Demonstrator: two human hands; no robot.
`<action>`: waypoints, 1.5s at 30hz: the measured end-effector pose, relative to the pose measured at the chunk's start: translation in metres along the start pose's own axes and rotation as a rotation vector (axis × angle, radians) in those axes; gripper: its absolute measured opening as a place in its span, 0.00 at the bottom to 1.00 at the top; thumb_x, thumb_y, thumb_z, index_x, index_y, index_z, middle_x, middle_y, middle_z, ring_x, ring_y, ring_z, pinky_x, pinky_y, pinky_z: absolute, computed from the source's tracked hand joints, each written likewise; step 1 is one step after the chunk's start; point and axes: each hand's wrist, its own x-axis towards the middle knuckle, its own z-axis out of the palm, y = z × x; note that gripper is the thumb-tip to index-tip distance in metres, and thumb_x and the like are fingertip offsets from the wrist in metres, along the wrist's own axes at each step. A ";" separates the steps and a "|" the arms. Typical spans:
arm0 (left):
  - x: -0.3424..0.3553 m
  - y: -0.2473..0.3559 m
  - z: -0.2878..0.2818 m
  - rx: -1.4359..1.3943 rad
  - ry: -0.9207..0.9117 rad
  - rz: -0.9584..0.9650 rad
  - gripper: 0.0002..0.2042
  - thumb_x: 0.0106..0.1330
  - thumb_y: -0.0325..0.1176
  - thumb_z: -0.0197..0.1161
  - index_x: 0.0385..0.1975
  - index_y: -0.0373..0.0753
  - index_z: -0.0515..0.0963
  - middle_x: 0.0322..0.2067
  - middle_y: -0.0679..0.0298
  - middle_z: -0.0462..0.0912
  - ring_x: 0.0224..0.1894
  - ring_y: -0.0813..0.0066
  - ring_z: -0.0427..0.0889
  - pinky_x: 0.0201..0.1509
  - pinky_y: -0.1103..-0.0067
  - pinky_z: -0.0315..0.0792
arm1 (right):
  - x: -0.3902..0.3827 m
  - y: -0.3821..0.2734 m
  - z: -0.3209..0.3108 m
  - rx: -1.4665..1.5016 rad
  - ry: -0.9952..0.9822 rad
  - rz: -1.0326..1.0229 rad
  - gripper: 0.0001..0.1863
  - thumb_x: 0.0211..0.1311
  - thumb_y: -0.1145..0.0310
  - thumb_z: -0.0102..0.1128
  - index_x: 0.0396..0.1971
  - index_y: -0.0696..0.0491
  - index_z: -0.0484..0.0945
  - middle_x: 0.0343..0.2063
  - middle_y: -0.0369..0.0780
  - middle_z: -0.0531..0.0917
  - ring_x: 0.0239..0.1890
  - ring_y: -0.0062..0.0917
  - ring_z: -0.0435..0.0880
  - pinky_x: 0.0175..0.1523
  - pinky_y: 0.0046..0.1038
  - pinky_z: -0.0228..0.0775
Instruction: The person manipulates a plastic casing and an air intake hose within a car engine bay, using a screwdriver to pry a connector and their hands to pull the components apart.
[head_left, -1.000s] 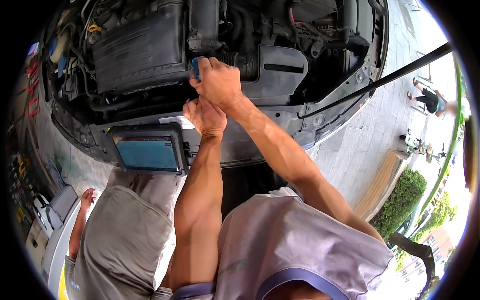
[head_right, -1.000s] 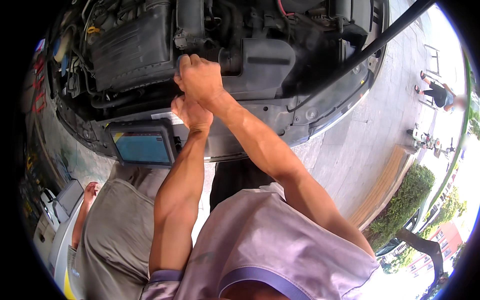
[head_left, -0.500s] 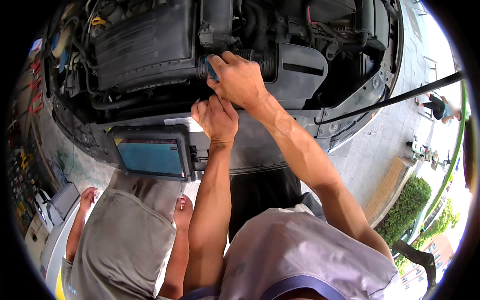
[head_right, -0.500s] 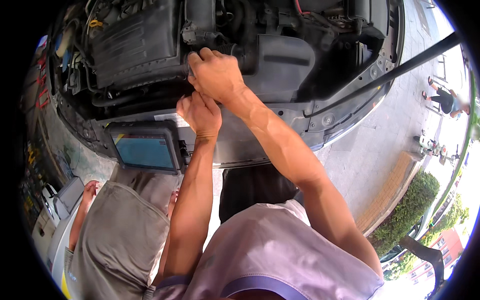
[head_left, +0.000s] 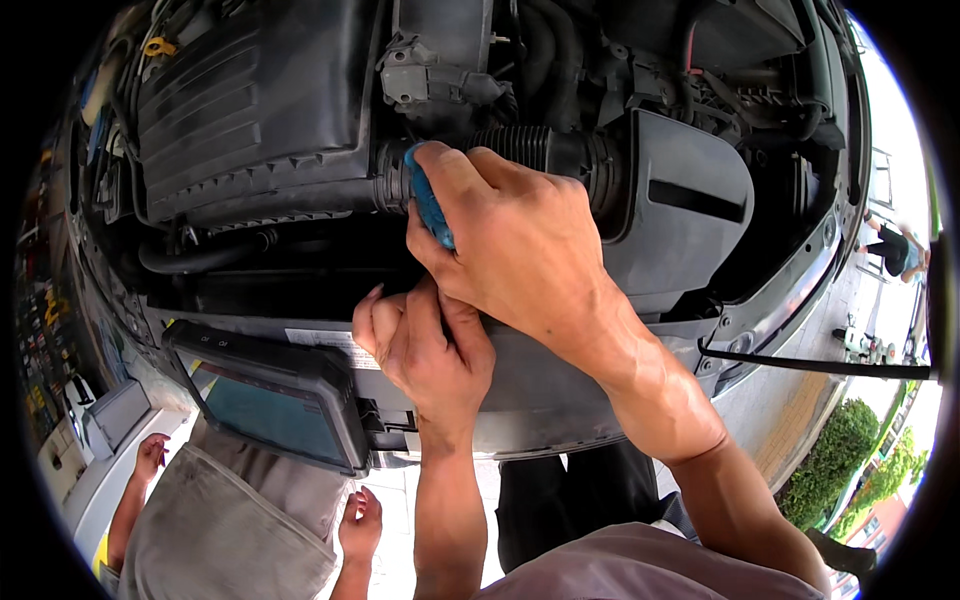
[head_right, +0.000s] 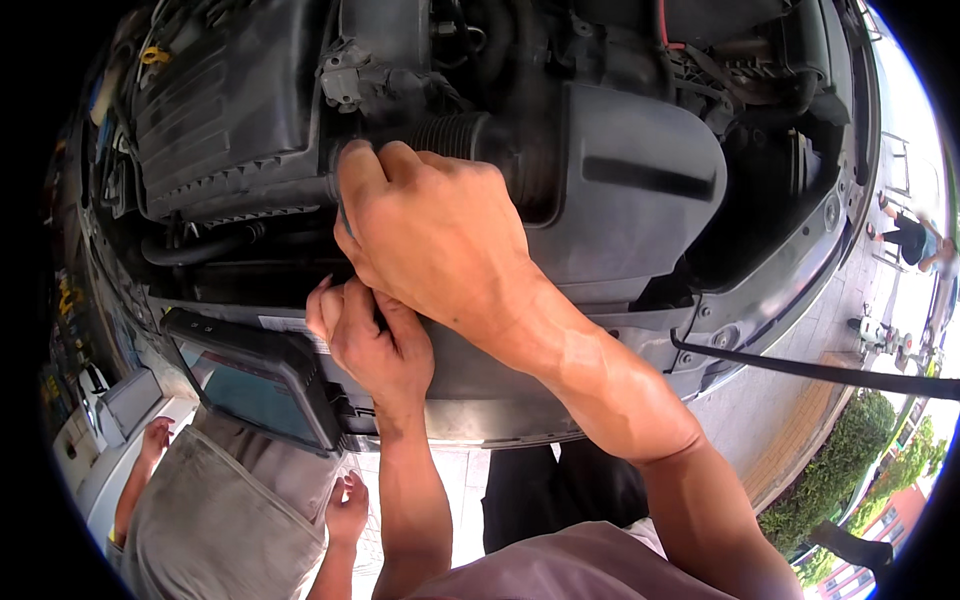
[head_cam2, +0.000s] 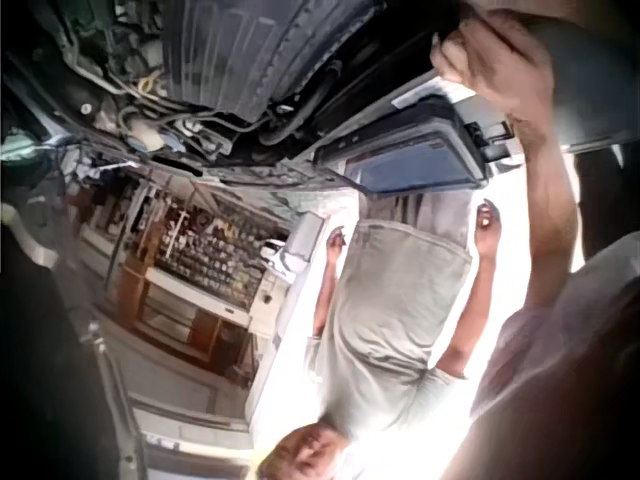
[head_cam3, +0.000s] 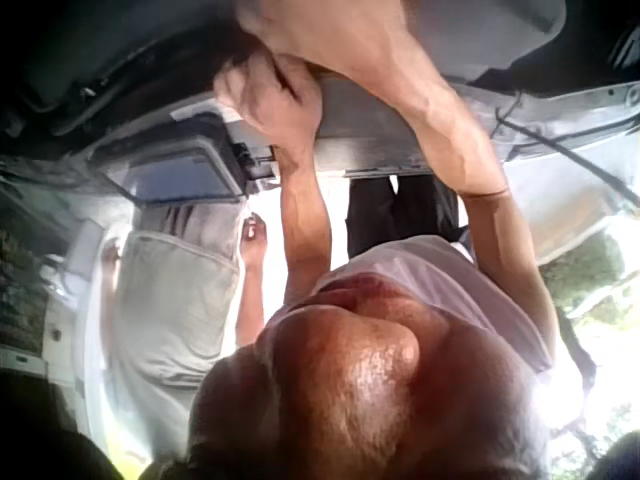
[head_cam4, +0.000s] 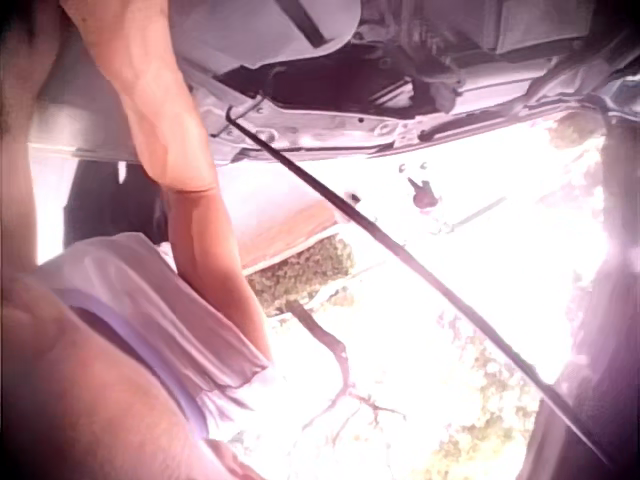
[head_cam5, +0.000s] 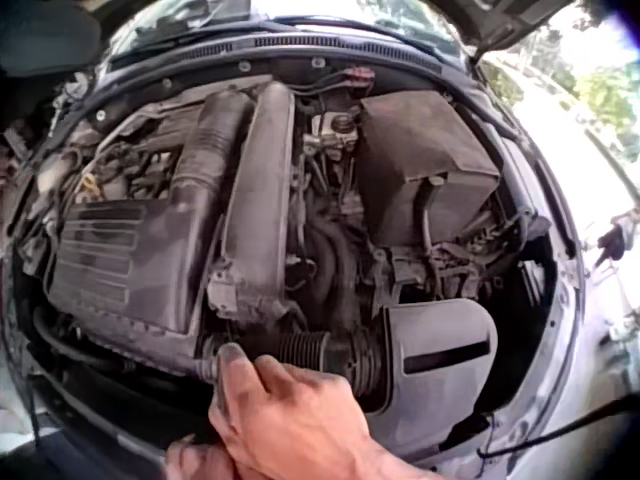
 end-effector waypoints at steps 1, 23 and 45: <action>0.000 -0.001 -0.002 -0.005 0.001 -0.013 0.08 0.72 0.29 0.57 0.34 0.33 0.80 0.27 0.57 0.77 0.37 0.55 0.73 0.63 0.62 0.66 | 0.000 0.001 0.003 0.016 0.043 -0.029 0.10 0.54 0.69 0.67 0.28 0.56 0.73 0.20 0.39 0.78 0.21 0.34 0.82 0.23 0.33 0.73; -0.002 -0.002 -0.001 -0.114 0.136 -0.058 0.06 0.64 0.25 0.66 0.25 0.33 0.80 0.23 0.65 0.80 0.29 0.69 0.75 0.61 0.63 0.69 | 0.000 0.003 0.001 0.077 -0.009 -0.057 0.33 0.30 0.64 0.66 0.43 0.68 0.81 0.21 0.40 0.71 0.19 0.30 0.76 0.22 0.30 0.67; -0.005 -0.006 -0.007 -0.052 0.017 -0.008 0.07 0.73 0.27 0.60 0.38 0.30 0.82 0.30 0.63 0.84 0.43 0.58 0.78 0.62 0.62 0.68 | 0.018 0.002 -0.011 0.052 -0.226 0.004 0.14 0.43 0.71 0.70 0.31 0.61 0.79 0.28 0.49 0.82 0.29 0.42 0.89 0.26 0.36 0.78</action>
